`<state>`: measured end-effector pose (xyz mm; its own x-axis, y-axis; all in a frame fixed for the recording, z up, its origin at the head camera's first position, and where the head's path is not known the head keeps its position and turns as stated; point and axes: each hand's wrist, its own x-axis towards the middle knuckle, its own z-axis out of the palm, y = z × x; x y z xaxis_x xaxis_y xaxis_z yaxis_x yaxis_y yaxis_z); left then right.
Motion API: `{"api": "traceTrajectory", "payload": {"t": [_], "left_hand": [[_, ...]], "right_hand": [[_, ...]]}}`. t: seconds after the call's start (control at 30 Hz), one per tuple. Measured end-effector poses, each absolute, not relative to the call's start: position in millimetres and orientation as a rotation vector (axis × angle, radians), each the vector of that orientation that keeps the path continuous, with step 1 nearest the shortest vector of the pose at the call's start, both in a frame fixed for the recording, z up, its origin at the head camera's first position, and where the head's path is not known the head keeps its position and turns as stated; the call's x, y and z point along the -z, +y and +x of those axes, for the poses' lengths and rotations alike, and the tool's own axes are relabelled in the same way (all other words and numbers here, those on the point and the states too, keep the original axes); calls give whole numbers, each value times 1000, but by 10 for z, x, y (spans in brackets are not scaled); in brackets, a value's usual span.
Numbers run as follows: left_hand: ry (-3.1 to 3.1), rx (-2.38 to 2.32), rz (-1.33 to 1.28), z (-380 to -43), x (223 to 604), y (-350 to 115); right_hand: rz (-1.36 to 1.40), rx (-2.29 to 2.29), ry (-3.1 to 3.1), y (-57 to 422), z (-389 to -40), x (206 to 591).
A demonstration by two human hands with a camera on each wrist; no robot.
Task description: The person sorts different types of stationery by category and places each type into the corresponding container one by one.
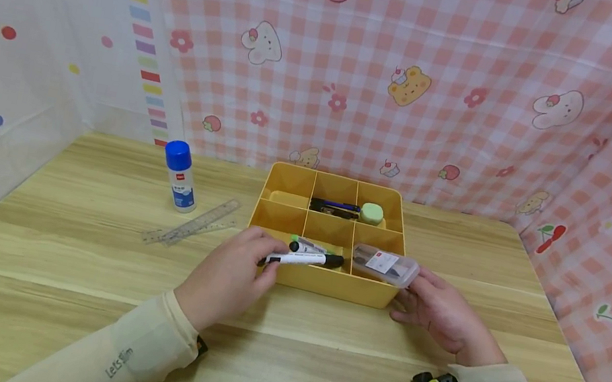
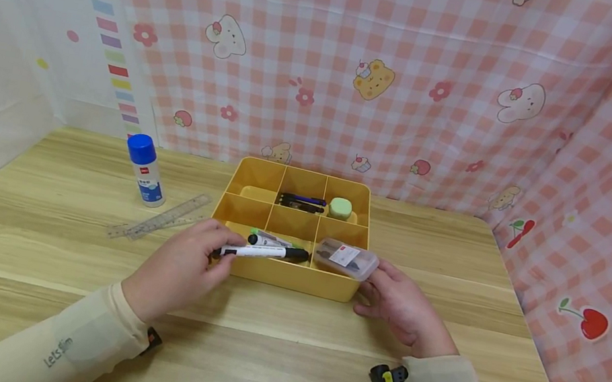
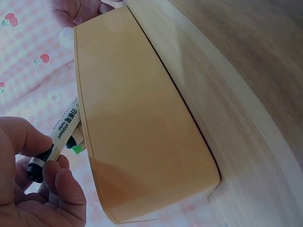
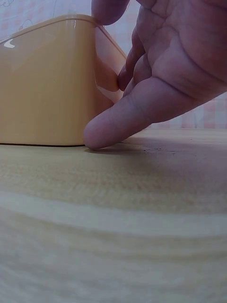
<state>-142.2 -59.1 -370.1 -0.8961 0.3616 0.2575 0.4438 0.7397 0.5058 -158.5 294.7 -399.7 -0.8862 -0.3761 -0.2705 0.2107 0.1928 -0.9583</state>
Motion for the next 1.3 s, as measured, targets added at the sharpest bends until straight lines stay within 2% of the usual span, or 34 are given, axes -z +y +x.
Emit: {"api": "traceTrajectory", "payload": {"t": [1.3], "left_hand": [[-2777, 847, -673, -1455, 3714, -554]], "right_hand": [[-158, 1742, 2018, 2948, -1583, 3991]]}}
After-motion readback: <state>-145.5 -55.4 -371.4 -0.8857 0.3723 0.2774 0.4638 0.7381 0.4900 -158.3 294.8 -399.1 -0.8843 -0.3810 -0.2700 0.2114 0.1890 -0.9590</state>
